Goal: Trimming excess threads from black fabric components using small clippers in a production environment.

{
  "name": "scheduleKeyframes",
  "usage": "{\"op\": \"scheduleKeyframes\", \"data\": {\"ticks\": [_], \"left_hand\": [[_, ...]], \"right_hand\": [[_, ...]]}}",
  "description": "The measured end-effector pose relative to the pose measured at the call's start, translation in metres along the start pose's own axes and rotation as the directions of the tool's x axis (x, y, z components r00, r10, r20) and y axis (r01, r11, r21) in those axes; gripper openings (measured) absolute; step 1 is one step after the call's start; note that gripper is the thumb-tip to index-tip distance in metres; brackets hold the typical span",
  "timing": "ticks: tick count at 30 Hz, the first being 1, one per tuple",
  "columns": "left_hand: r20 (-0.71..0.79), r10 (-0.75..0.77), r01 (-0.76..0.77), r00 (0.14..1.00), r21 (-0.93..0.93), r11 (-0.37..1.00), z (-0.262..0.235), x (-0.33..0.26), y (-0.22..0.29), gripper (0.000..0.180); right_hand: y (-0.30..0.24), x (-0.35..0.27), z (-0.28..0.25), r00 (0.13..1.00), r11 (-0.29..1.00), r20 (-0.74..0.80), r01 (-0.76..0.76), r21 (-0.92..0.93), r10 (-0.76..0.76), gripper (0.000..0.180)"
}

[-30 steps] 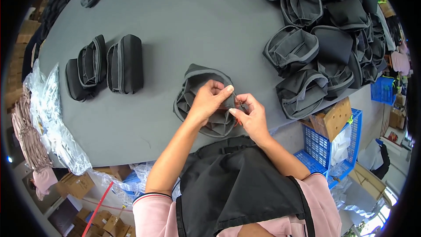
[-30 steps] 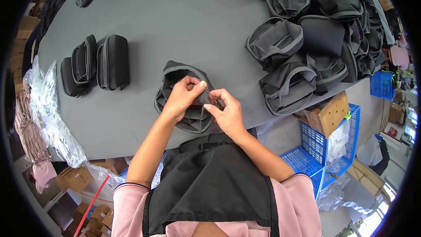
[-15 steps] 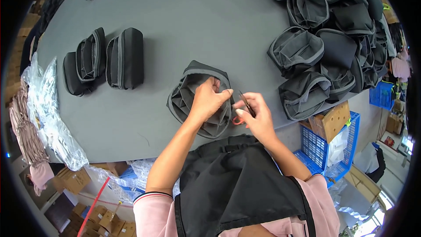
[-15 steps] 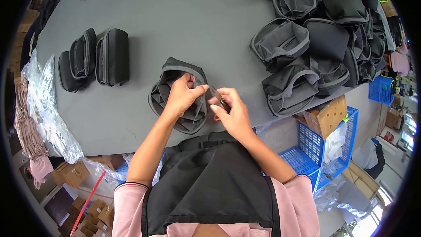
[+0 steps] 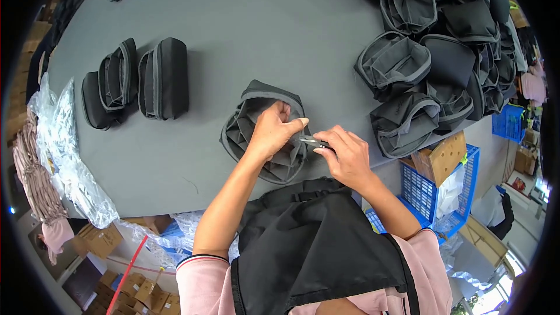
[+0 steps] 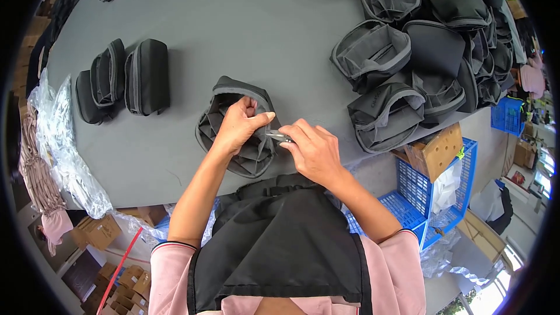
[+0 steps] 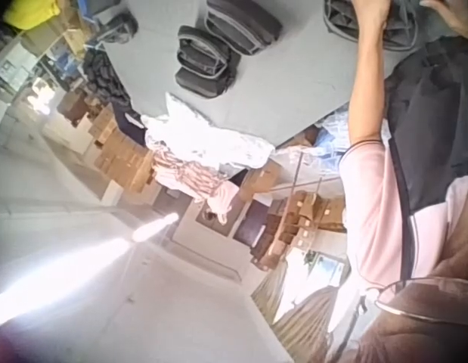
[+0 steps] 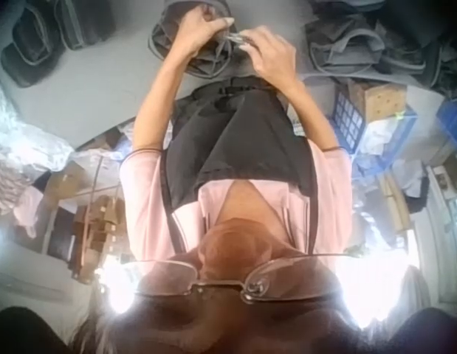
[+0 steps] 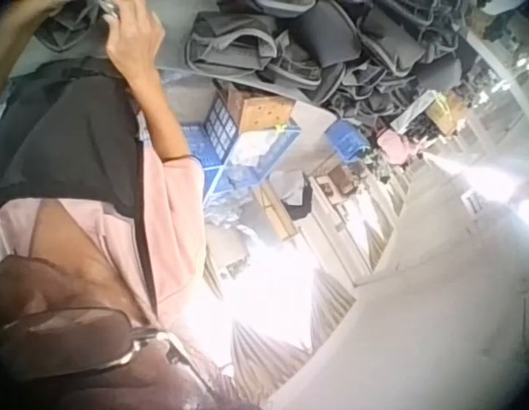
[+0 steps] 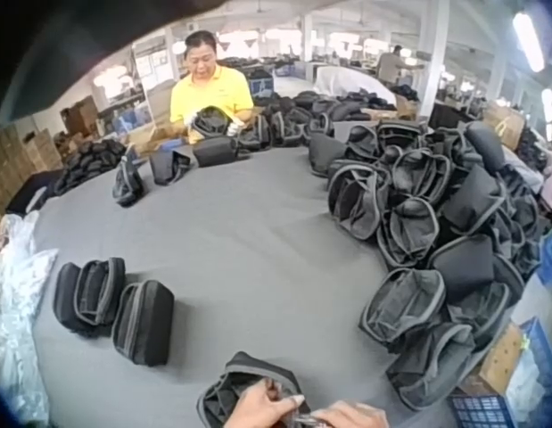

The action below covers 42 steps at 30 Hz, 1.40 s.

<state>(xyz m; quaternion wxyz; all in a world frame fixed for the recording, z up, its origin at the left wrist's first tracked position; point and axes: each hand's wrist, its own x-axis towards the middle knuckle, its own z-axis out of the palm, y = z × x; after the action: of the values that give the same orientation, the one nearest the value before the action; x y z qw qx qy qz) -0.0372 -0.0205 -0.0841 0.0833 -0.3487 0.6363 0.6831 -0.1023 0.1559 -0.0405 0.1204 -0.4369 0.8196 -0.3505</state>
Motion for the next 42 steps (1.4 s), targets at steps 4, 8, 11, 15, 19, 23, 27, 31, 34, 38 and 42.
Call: {"op": "scheduleKeyframes", "data": {"ticks": [4,8,11,15,19,23,27,31,34,38,42], "left_hand": [[-0.003,0.025,-0.024,1.0,0.034,0.999,0.0,0.003,-0.003,0.038],[-0.011,0.064,-0.064,0.998,-0.01,0.998,0.0,0.005,-0.007,0.037],[-0.007,0.047,-0.047,0.999,0.004,0.999,0.0,0.004,-0.003,0.037],[-0.001,0.01,-0.01,1.0,0.033,0.999,0.0,0.003,0.003,0.036],[0.001,0.035,-0.035,0.999,-0.004,0.999,0.0,0.002,0.003,0.037],[0.019,-0.008,0.009,1.0,-0.075,0.997,0.001,0.002,0.008,0.031],[0.015,-0.034,0.035,0.999,-0.047,0.998,0.0,0.001,0.005,0.026],[0.024,0.001,-0.008,1.0,0.286,0.958,-0.012,-0.012,0.025,0.051],[0.124,0.303,-0.3,0.945,0.701,0.647,-0.014,-0.038,0.028,0.06],[0.177,0.381,-0.333,0.907,0.856,0.396,-0.005,-0.037,0.018,0.038],[0.219,0.342,-0.358,0.914,0.833,0.422,-0.005,-0.021,0.008,0.026]], "right_hand": [[0.002,0.003,-0.001,0.995,0.993,-0.022,0.101,-0.064,-0.102,0.022],[0.005,0.0,-0.003,0.99,0.993,-0.092,0.104,-0.053,-0.108,0.021],[-0.001,0.004,-0.008,0.999,0.998,0.001,0.039,-0.048,-0.039,0.021],[0.0,0.009,-0.009,0.996,0.995,0.05,0.071,-0.076,-0.067,0.021],[0.003,0.005,-0.003,0.992,0.994,-0.061,0.106,-0.036,-0.108,0.021],[0.006,0.003,0.007,0.94,0.87,0.112,-0.34,0.358,0.321,0.018],[0.001,-0.008,0.023,0.859,0.58,0.127,-0.437,0.688,0.496,0.022],[0.007,-0.006,0.045,0.803,0.587,0.138,-0.53,0.612,0.58,0.019],[0.006,0.002,0.046,0.935,0.861,-0.077,-0.283,0.424,0.345,0.016],[0.008,0.003,0.053,0.92,0.822,-0.05,-0.321,0.471,0.388,0.015],[0.017,0.007,0.064,0.888,0.738,0.07,-0.42,0.529,0.455,0.013]]}}
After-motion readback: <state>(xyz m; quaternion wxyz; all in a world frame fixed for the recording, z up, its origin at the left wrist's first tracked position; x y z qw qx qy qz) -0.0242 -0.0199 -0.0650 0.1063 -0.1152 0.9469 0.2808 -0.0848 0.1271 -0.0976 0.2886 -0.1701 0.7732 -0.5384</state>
